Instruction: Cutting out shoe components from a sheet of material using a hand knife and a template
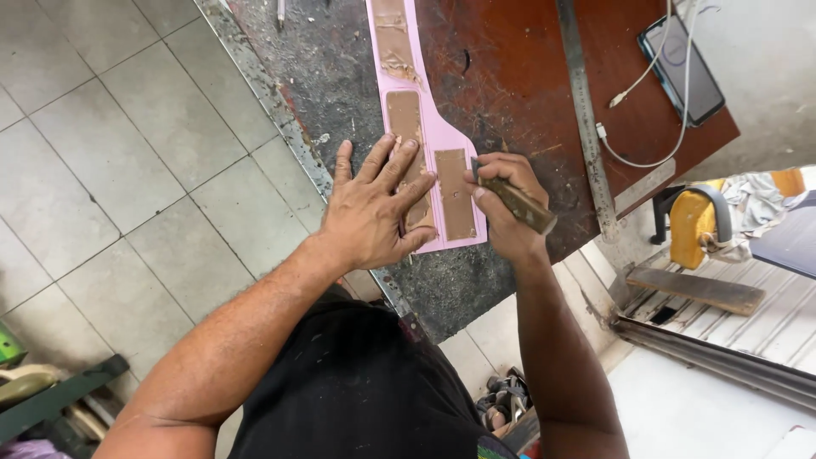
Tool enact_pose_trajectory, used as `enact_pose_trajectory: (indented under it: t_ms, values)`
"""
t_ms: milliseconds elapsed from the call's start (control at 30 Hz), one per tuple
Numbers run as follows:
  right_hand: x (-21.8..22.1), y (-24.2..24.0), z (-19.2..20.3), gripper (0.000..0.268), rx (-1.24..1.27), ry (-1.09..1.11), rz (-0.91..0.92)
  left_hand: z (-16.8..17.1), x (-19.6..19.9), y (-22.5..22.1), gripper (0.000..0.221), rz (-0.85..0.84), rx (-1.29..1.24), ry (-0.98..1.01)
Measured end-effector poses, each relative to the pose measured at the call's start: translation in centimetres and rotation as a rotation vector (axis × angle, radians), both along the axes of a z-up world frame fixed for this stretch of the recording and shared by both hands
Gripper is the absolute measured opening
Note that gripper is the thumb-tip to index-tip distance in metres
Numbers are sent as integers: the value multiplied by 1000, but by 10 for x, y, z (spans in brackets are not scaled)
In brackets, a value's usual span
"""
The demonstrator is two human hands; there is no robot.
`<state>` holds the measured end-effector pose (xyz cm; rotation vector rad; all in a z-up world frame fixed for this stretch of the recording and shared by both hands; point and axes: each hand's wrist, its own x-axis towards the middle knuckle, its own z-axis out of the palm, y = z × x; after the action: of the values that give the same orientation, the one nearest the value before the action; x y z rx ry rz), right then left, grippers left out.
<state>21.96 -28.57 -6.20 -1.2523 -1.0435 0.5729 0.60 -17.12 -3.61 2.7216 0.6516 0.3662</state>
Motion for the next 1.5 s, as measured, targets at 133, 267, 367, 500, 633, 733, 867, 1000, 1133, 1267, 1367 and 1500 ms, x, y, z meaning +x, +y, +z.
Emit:
enact_pose_trajectory:
  t_ms: [133,267,367,500,633,733,867,1000,1133,1267,1367,1500]
  values:
    - [-6,7,-1,16,-70,101,-155,13,7,2,69,-28,-58,98]
    - [-7,11,1,18,-101,146,-219,14,19,3,67,-65,-48,110]
    - [-5,7,0,22,-138,155,-212,-1,20,3,66,-59,-69,-13]
    - [-11,5,8,26,-121,138,-196,-1,16,3,65,-37,-63,-82]
    - [-2,9,5,26,-100,156,-167,5,19,0,68,-1,-53,-41]
    - [2,11,7,25,-117,8,-181,7,22,-2,67,-9,-36,30]
    - [7,9,-4,22,-98,-39,-224,20,32,-15,65,16,4,92]
    - [10,10,-15,19,-72,2,-239,6,48,-16,67,4,-5,91]
    - [9,11,-8,18,-74,-1,-242,5,44,-16,72,2,1,66]
    - [13,10,-13,16,-69,-40,-229,6,44,-16,74,13,12,29]
    - [14,10,-16,16,-62,-63,-215,7,43,-16,75,12,12,13]
    - [16,10,-15,16,-47,-98,-208,6,43,-15,76,12,9,3]
